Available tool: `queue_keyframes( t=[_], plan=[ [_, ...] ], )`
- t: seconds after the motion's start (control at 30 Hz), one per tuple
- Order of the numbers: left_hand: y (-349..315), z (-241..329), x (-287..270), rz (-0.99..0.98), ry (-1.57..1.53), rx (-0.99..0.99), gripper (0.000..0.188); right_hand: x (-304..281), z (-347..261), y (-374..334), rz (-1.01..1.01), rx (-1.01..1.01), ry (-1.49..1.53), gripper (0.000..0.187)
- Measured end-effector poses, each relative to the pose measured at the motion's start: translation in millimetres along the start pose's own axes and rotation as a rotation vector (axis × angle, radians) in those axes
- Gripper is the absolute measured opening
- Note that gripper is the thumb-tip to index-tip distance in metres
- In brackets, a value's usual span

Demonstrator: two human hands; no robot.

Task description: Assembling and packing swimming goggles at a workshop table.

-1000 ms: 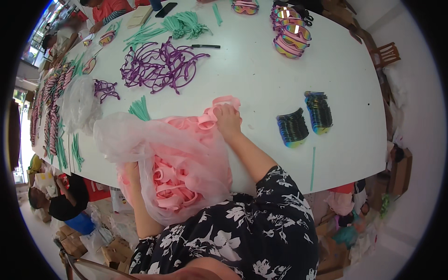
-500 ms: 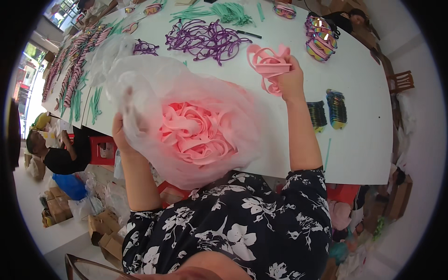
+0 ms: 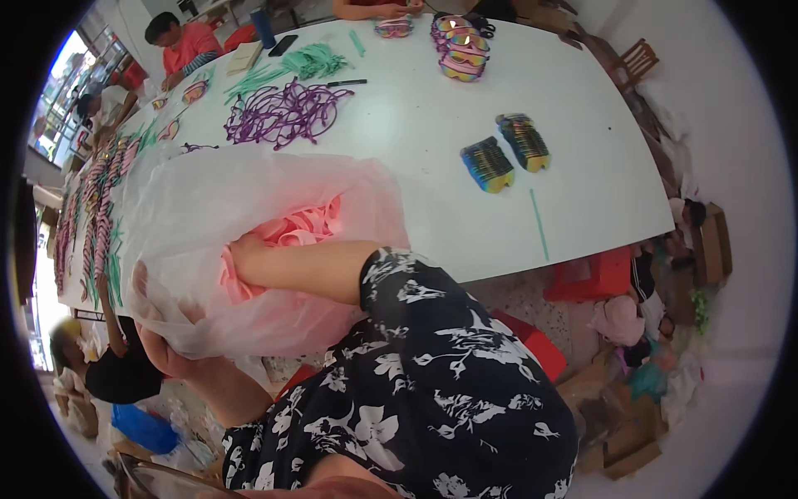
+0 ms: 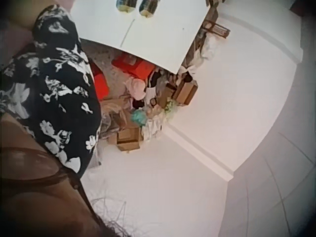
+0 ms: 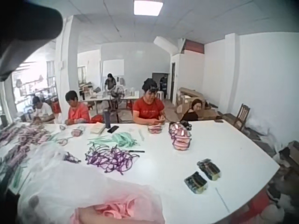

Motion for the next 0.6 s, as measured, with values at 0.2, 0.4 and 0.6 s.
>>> queue_keyframes(
  t=[0.2,0.4,0.6],
  plan=[
    [26.5,-6.3,-9.2,-0.382,-0.280,-0.014,0.058,0.3,-20.3,7.6,-0.171,-0.246,-0.399,0.055],
    [34.9,-8.4,5.1,-0.137,-0.283,-0.038,0.057,-73.1,-22.0,-65.6,0.000,-0.466,-0.306,0.039],
    [47.9,-25.3,32.6,-0.221,-0.247,-0.033,0.056,-62.4,-0.5,-106.2,0.200,-0.649,-0.183,0.018]
  ],
)
Point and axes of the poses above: each hand's wrist, its own y-axis towards the middle knuckle, its own x-axis out of the palm, z = x × y, the point moved 5 cm from there along y, towards the middle knuckle, and after that the axes turned 3 degrees about z, right-handed, at the moved point
